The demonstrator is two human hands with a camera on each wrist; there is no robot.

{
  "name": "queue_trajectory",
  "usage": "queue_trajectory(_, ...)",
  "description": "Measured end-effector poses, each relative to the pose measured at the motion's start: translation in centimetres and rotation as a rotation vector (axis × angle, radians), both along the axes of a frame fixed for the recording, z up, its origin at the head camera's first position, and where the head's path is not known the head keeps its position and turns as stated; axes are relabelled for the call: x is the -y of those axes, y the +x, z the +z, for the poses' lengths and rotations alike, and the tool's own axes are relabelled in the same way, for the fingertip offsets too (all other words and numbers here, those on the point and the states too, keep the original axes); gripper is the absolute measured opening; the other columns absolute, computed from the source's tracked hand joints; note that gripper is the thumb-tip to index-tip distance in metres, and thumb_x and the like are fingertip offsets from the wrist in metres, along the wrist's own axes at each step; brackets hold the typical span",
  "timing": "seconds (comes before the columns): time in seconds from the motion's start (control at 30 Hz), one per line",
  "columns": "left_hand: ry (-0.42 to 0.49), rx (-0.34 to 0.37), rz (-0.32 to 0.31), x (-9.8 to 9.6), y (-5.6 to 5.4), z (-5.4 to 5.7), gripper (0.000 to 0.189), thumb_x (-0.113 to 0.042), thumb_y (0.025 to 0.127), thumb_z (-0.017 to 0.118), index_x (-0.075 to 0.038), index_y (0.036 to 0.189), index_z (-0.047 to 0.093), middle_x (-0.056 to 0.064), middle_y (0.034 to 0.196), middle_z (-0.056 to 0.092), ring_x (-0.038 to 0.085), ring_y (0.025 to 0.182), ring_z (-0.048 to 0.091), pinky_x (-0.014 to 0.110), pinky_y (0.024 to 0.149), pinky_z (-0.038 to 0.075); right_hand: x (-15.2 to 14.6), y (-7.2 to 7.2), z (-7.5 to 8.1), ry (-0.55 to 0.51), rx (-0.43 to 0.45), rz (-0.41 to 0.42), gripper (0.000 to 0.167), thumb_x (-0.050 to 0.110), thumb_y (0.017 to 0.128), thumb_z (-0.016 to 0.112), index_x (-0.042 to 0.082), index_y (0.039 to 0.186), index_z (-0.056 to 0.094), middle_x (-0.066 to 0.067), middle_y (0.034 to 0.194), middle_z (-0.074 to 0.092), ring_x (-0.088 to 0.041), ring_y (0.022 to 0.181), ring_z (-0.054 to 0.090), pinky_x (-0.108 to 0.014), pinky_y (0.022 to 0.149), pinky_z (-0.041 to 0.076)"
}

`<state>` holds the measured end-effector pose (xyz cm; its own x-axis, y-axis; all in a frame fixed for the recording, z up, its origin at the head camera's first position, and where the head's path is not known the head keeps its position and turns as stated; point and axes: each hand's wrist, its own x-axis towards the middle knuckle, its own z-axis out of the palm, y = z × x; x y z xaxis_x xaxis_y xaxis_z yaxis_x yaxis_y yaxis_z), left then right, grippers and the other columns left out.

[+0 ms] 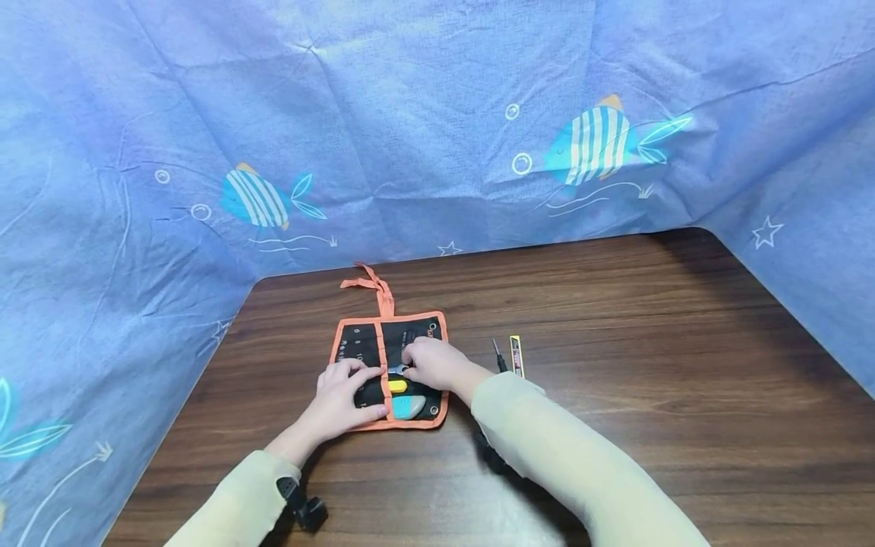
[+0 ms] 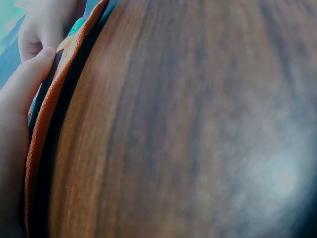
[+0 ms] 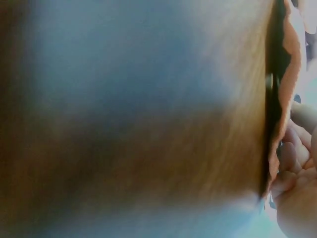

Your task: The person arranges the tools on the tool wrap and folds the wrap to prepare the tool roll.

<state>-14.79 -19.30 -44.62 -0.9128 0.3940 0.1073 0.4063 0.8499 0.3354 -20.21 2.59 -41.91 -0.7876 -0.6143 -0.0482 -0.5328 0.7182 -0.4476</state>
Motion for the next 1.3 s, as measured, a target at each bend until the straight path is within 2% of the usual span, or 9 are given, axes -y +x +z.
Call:
queue_trajectory(0.2, -0.041, 0.009, 0.003, -0.1, 0.0, 0.4, 0.064, -0.066, 0.077, 0.059, -0.029, 0.129, 0.057, 0.004, 0.118, 0.045, 0.027, 0.111, 0.035, 0.053, 0.094, 0.026, -1.3, -0.1, 0.4, -0.035, 0.002, -0.034, 0.019, 0.025, 0.088, 0.066, 0.011, 0.101, 0.068, 0.003, 0.084, 0.054, -0.01, 0.075, 0.05, -0.03, 0.071, 0.044)
queue_trajectory(0.47, -0.078, -0.014, 0.006, 0.0, -0.5, 0.7, 0.069, -0.073, 0.076, 0.054, -0.028, 0.128, 0.058, 0.002, 0.113, 0.047, 0.024, 0.106, 0.038, 0.05, 0.09, 0.028, -4.5, 0.4, 0.9, -0.092, -0.066, -0.058, 0.015, 0.023, 0.086, 0.067, 0.009, 0.093, 0.068, 0.002, 0.082, 0.054, -0.012, 0.075, 0.05, -0.032, 0.07, 0.044)
queue_trajectory(0.73, -0.089, 0.006, 0.038, -0.4, -0.9, 0.7, 0.07, -0.072, 0.075, 0.056, -0.029, 0.13, 0.056, 0.0, 0.11, 0.046, 0.024, 0.101, 0.038, 0.05, 0.087, 0.027, -8.8, 0.6, 0.8, -0.112, -0.02, -0.129, 0.02, 0.024, 0.086, 0.066, 0.008, 0.098, 0.067, 0.0, 0.089, 0.057, -0.014, 0.08, 0.054, -0.036, 0.075, 0.046)
queue_trajectory(0.87, -0.106, 0.021, 0.049, -0.4, -1.1, 0.6, 0.073, -0.072, 0.074, 0.057, -0.03, 0.133, 0.053, 0.001, 0.112, 0.046, 0.024, 0.103, 0.038, 0.049, 0.088, 0.027, -10.5, 1.0, 0.5, -0.122, -0.044, -0.144, 0.02, 0.023, 0.085, 0.066, 0.008, 0.097, 0.066, 0.0, 0.089, 0.057, -0.014, 0.08, 0.054, -0.037, 0.075, 0.047)
queue_trajectory(0.97, -0.126, 0.037, 0.035, -0.4, -1.3, 0.7, 0.075, -0.074, 0.074, 0.055, -0.03, 0.135, 0.051, 0.002, 0.112, 0.045, 0.024, 0.103, 0.037, 0.048, 0.087, 0.027, -11.5, 1.5, 0.4, -0.139, -0.068, -0.147, 0.018, 0.023, 0.085, 0.067, 0.008, 0.095, 0.066, 0.001, 0.086, 0.055, -0.013, 0.077, 0.052, -0.035, 0.071, 0.045)
queue_trajectory(1.3, -0.149, 0.067, 0.014, -0.5, -2.6, 0.7, 0.085, -0.081, 0.066, 0.055, -0.036, 0.138, 0.045, 0.0, 0.102, 0.039, 0.021, 0.09, 0.033, 0.041, 0.076, 0.026, -14.9, 2.7, 0.0, -0.179, -0.144, -0.219, 0.02, 0.021, 0.082, 0.07, 0.007, 0.095, 0.065, 0.002, 0.082, 0.053, -0.012, 0.074, 0.051, -0.033, 0.068, 0.043)
